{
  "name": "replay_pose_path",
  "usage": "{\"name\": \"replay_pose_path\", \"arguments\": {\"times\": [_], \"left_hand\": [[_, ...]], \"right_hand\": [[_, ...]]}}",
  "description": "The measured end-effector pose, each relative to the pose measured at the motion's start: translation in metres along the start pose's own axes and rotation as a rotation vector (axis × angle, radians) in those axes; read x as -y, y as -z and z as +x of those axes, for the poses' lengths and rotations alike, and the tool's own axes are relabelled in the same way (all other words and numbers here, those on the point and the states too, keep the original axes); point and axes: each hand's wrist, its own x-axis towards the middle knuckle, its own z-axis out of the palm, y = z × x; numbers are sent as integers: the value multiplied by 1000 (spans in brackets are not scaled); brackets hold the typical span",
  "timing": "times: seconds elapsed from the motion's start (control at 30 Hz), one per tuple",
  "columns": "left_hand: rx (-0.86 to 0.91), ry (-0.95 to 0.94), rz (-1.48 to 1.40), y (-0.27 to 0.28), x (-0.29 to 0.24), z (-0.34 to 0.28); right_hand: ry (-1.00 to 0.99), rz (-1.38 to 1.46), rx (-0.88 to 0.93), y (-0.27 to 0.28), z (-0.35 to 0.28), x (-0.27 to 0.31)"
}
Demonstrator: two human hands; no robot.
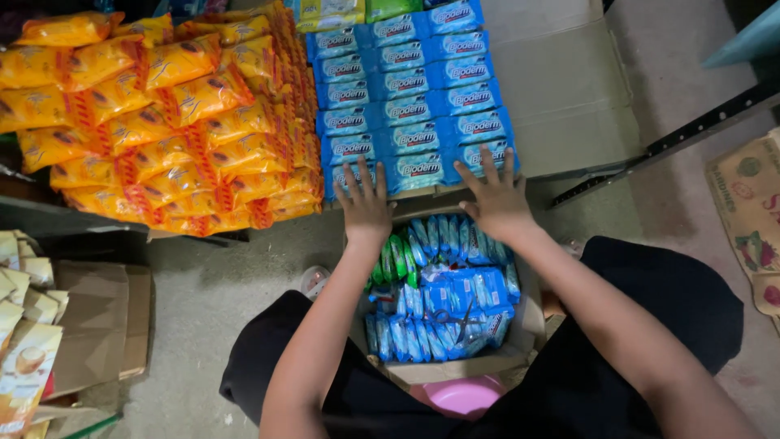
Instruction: Sorting multi-packs of soap and cutting them into individual bars in a retail backroom.
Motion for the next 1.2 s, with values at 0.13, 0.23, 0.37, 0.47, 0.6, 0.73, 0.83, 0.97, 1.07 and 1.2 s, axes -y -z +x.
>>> {"name": "replay_pose_path", "arguments": {"times": [0.13, 0.23, 0.37, 0.47, 0.6, 0.73, 0.83, 0.97, 1.07, 1.2], "left_hand": [[-18, -33, 20, 6, 0, -12], [-88, -44, -220, 25, -5, -30], [-163, -178, -276, 62, -14, -59], [-82, -363, -536, 76, -16, -77], [175, -576, -511, 73, -26, -92], [1, -613, -416, 45, -27, -106], [-1, -628, -349, 55, -18, -101], [-62, -544, -347, 77, -5, -98], [-76, -469, -411, 91, 7, -97], [-61, -356, -434, 92, 20, -99]], "right_hand": [[-13, 95, -4, 0, -6, -6], [21, 183, -134, 14, -23, 0], [158, 322, -288, 32, -51, 15], [191, 431, -277, 12, -66, 19], [336, 478, -140, -35, -82, 27], [444, 362, 213, -117, -118, 28], [665, 547, 396, -193, -149, 29], [525, 584, 543, -249, -175, 68], [481, 628, 373, -288, -181, 86], [195, 462, 328, -320, -183, 98]]}}
